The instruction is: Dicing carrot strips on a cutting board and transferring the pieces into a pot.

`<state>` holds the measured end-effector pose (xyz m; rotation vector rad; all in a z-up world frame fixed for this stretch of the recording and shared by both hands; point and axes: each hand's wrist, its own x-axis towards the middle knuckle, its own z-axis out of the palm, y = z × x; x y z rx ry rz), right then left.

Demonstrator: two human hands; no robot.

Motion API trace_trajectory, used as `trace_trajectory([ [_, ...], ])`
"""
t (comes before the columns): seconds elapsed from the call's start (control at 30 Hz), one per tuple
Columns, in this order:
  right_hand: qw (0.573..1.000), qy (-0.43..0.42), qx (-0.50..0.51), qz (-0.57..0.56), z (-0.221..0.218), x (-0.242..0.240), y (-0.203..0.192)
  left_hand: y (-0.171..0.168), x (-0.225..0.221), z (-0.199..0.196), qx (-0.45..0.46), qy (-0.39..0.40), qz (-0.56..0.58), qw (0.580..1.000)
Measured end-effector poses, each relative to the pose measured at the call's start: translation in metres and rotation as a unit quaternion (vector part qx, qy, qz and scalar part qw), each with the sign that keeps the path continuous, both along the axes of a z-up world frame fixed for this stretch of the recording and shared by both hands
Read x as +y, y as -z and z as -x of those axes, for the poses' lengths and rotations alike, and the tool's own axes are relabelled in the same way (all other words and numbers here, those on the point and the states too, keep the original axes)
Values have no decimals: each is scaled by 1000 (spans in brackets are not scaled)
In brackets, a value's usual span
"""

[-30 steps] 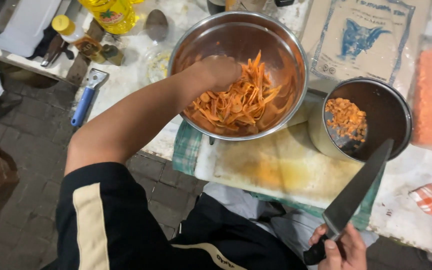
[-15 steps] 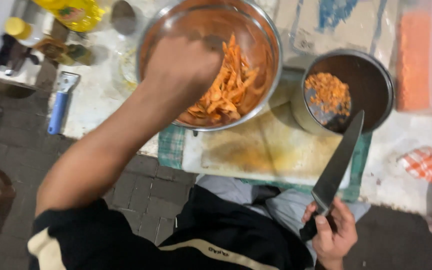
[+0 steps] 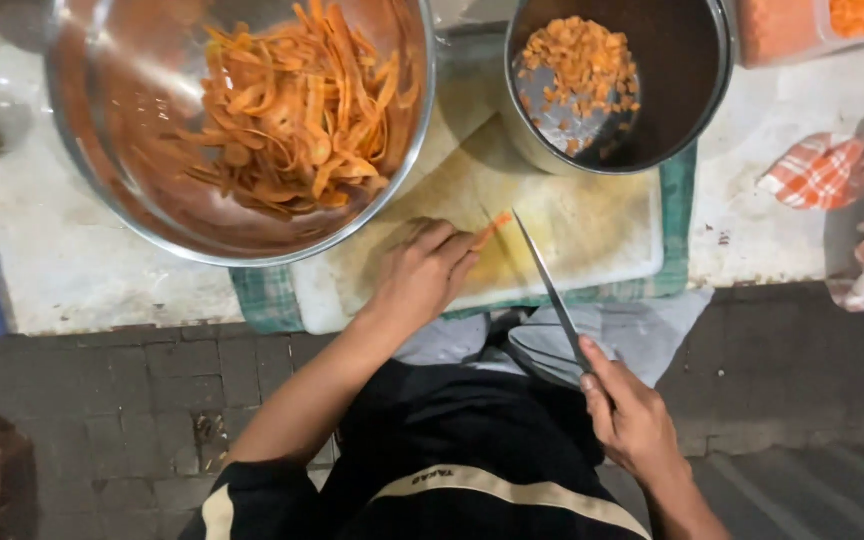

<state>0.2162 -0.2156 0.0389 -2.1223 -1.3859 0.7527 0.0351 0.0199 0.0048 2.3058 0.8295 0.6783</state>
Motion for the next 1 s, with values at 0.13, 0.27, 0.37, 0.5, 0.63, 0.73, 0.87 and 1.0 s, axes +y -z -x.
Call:
trace_trajectory([
  [0.13, 999, -5, -21, 30, 1, -1, 3, 2, 0, 4, 31, -8, -37, 999],
  [0.27, 997, -4, -40, 68, 1, 8, -1, 2, 1, 4, 47, 3, -66, 997],
  [0.37, 997, -17, -37, 69, -2, 13, -2, 4, 0, 3, 52, -10, -62, 997],
  [0.5, 990, -25, -72, 119, -9, 25, -25, 6, 1, 4, 43, -2, -52, 998],
  [0.63, 980, 23, 4, 197, -21, 32, -28, 4, 2, 3, 31, 7, -35, 999],
  [0.73, 990, -3, -38, 138, -17, 32, -24, 5, 2, 2, 31, 1, -41, 999],
  [0.87, 989, 2, -36, 145, -8, 29, -18, 6, 3, 4, 22, 1, -42, 999],
  [1.0, 986, 6, -77, 147, -5, 28, -15, 7, 1, 4, 28, 5, -46, 999],
])
